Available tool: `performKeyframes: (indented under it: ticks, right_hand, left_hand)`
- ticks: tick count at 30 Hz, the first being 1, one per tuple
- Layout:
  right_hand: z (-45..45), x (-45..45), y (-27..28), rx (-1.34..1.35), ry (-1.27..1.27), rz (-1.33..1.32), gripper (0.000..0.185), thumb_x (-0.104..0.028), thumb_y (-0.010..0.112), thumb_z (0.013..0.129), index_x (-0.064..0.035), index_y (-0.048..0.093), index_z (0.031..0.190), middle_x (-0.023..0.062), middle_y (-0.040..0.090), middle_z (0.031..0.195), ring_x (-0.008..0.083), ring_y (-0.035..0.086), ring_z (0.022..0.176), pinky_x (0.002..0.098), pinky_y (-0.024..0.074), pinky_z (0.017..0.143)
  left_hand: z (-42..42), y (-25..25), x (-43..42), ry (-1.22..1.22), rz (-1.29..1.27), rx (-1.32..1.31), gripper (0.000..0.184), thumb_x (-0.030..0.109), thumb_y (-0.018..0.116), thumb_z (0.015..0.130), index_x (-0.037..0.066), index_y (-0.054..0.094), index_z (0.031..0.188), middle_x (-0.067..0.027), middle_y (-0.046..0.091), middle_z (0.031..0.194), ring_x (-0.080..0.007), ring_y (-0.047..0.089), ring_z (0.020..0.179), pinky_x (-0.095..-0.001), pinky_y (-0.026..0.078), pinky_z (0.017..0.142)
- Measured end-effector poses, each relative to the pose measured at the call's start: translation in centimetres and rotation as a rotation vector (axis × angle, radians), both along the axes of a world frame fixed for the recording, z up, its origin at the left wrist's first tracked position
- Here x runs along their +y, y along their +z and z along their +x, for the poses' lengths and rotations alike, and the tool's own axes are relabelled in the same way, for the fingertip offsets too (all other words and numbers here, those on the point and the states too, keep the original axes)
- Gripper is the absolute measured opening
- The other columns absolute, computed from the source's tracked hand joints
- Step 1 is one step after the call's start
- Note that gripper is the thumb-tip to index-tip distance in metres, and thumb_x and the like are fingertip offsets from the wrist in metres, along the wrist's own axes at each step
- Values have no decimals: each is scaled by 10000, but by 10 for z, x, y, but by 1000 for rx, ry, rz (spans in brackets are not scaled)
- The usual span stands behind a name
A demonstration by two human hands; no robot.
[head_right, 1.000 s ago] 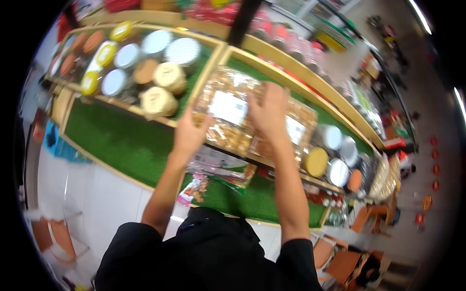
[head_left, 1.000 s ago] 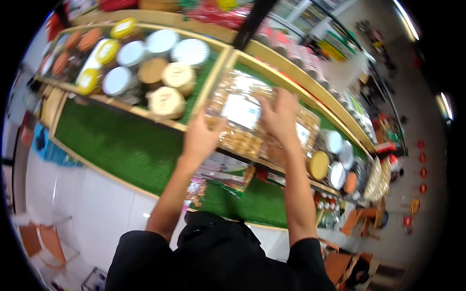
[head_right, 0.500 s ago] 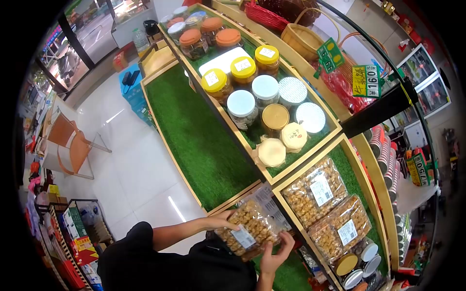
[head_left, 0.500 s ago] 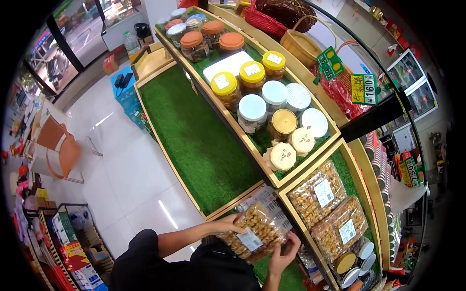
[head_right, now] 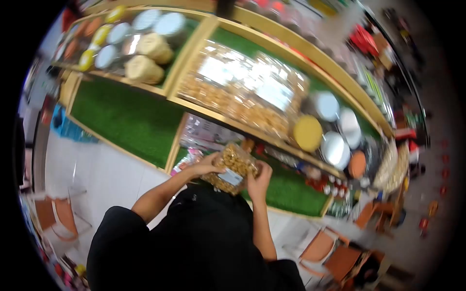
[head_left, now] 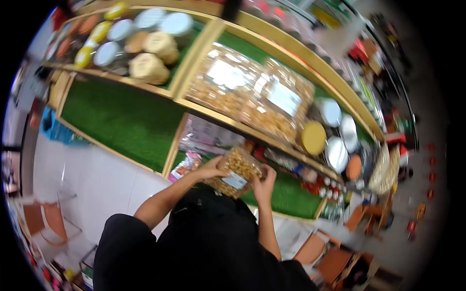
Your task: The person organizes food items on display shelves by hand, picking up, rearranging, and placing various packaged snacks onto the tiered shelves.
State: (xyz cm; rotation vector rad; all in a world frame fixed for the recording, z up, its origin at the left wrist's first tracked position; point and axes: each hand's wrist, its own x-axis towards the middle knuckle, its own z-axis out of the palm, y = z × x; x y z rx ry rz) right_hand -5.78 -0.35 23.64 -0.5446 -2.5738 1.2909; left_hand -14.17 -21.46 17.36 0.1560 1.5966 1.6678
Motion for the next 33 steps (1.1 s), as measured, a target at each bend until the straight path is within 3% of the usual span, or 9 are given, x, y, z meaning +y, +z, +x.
performKeyframes:
  ticks: [3,8,13,18,21,24,28,30,33]
  right_hand:
    - [36,50,-97,-44,-231,-363,467,-47,656,782,-27,493,1219,142,539,1189,280,514,1107,360,410,952]
    - [101,77,-189,-727,-220,-1015,628,-428,648,838,-144,404,1342,100,513,1263,244,481,1121,491,379,907]
    - [133,63,-226,-477,-262,-1089,673,-286,679,830,-130,380,1413,141,601,1124,262,582,963,370,464,825]
    - [154,93,-231,-336,-326,-710,618,-137,667,782,-120,471,1368,118,597,1016,226,608,809,359,499,753]
    - [153,114,-255,-200,-374,-598,514,-106,625,790,-159,556,1296,127,573,986,265,567,928,354,484,812]
    - [135,131,-241,-28,-337,-347,438,-81,601,812,-93,577,1249,149,587,1015,285,580,920,365,490,816]
    - [107,132,-248,9,-240,-621,404,-84,609,813,-67,593,1216,138,628,1000,250,616,847,332,505,737]
    - [99,137,-249,-410,47,-1186,348,-75,604,827,-60,611,1175,105,664,926,186,629,720,297,501,625]
    - [119,127,-281,-399,-11,-1022,257,-82,602,866,-59,624,1121,56,656,800,126,606,630,275,482,539]
  left_hand:
    - [18,-24,35,-58,-49,-29,730,237,832,706,-39,469,1276,-130,619,1168,-237,594,1069,-345,456,949]
    - [69,-129,70,-66,-360,-27,703,268,830,703,-41,496,1239,-158,622,1149,-235,606,1042,-333,469,923]
    - [100,-147,96,67,-441,-265,659,346,769,770,-29,484,1231,-163,627,1094,-230,616,957,-343,497,806]
    - [116,-129,140,-39,-689,-116,637,405,675,837,-55,442,1212,-169,632,1038,-234,619,910,-347,495,782]
    - [111,-150,156,-45,-677,7,595,361,645,852,-80,474,1213,-215,630,1106,-303,618,1003,-377,468,883]
    - [107,-175,154,-187,-663,50,513,326,592,873,-33,523,1233,-150,612,1115,-239,579,935,-343,453,855]
    - [116,-158,147,-235,-708,22,557,292,561,875,-10,486,1337,-163,635,1185,-304,595,1074,-345,413,961]
    - [116,-147,133,-305,-696,-2,487,316,510,906,28,529,1298,-121,657,1139,-277,595,1066,-354,431,929]
    - [118,-116,102,-277,-738,-246,444,345,440,948,60,570,1262,-122,645,1159,-241,591,1056,-386,449,919]
